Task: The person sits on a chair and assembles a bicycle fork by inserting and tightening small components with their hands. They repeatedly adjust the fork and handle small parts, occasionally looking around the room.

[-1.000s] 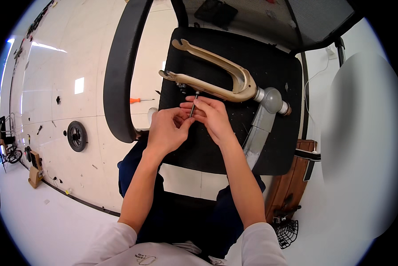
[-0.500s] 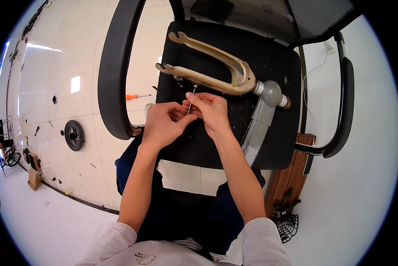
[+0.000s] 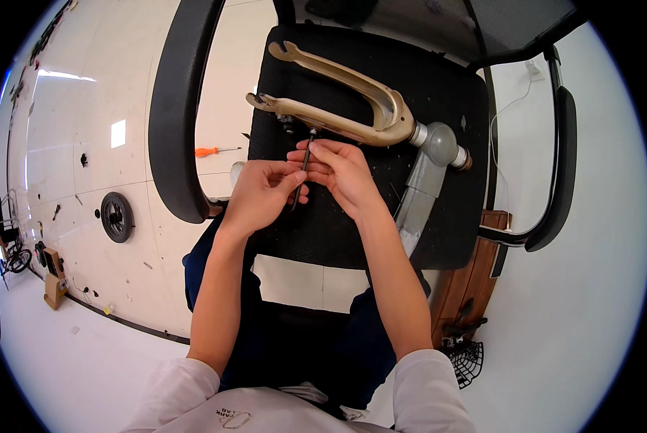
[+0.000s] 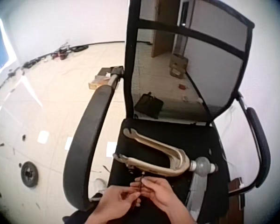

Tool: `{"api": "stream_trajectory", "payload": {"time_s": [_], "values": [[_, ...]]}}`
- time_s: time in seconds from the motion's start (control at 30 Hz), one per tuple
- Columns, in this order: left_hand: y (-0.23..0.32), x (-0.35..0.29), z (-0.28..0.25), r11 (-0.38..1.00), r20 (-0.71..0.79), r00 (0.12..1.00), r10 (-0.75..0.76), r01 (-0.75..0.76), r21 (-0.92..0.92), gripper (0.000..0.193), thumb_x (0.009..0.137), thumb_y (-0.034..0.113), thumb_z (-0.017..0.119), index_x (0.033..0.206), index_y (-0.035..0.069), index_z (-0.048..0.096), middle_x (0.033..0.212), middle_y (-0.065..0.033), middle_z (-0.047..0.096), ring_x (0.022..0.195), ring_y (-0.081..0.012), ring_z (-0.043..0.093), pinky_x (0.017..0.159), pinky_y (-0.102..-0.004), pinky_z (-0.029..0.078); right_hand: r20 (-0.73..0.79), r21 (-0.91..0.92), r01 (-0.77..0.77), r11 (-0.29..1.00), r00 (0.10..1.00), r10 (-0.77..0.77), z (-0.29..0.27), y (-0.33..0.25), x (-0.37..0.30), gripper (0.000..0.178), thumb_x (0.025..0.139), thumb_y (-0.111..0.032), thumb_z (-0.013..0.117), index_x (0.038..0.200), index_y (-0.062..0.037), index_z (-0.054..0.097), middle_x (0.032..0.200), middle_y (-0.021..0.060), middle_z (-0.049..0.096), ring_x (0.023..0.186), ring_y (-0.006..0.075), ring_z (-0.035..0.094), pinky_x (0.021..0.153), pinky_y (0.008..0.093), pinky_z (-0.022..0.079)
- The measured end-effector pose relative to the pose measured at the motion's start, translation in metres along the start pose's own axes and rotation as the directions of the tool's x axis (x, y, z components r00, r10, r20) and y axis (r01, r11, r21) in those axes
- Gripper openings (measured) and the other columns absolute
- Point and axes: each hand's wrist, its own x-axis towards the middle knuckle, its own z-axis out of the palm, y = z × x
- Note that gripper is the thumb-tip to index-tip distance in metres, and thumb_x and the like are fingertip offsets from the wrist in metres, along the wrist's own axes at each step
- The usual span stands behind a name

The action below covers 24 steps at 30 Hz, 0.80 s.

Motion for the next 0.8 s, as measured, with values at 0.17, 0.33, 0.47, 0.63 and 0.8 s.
{"api": "stream_trajectory", "payload": {"time_s": [0.17,0.33,0.47,0.63,0.8], "values": [[0.001,-0.001,0.001,0.999,-0.055,0.998,-0.019,0.022,0.042,0.015,0.084,0.009,0.065,0.085,-0.006,0.068,0.066,-0.0050,0.064,0.059,-0.0087,0.060,0.053,-0.0214,0.046,-0.132,-0.088,0.027,0.996,0.991,-0.039,0.008,0.001,-0.002,0.025,0.089,-0.015,0.063,0.102,0.0068,0.061,0.092,0.0165,0.067,0.080,0.0190,0.068,0.070,0.0271,0.056],[0.006,0.001,-0.002,0.960,-0.152,0.988,-0.011,0.053,0.274,0.019,0.077,0.016,0.075,0.075,-0.002,0.066,0.064,-0.0040,0.064,0.056,-0.0067,0.058,0.053,-0.0194,0.044,-0.223,-0.204,0.048,0.978,0.970,-0.094,0.008,0.000,-0.003,0.022,0.083,-0.010,0.070,0.093,0.0080,0.064,0.082,0.0143,0.068,0.068,0.0165,0.067,0.061,0.0244,0.056],[0.004,0.002,0.000,0.964,-0.170,0.985,0.018,0.028,0.263,0.021,0.078,0.019,0.074,0.076,-0.001,0.066,0.066,-0.0045,0.065,0.056,-0.0071,0.058,0.054,-0.0190,0.044,-0.205,-0.220,0.059,0.974,0.973,-0.105,0.007,0.002,-0.002,0.021,0.084,-0.012,0.069,0.092,0.0076,0.064,0.082,0.0134,0.068,0.070,0.0157,0.067,0.064,0.0249,0.056],[0.007,0.005,-0.006,0.991,-0.076,0.989,-0.124,0.128,0.047,0.023,0.088,0.020,0.064,0.085,-0.004,0.066,0.071,-0.0081,0.067,0.061,-0.0115,0.063,0.056,-0.0216,0.049,-0.237,-0.225,0.048,0.973,0.966,-0.102,0.007,0.004,0.001,0.021,0.085,-0.012,0.068,0.092,0.0070,0.064,0.083,0.0134,0.069,0.072,0.0154,0.067,0.067,0.0257,0.056],[0.008,0.001,-0.005,0.979,0.072,0.984,-0.160,0.168,-0.116,0.026,0.090,0.017,0.061,0.096,-0.007,0.066,0.075,-0.0119,0.067,0.062,-0.0145,0.065,0.059,-0.0241,0.052,-0.210,-0.213,0.079,0.974,0.970,-0.125,0.008,0.004,-0.002,0.021,0.086,-0.012,0.067,0.094,0.0069,0.064,0.087,0.0153,0.069,0.073,0.0156,0.067,0.067,0.0256,0.055]]}}
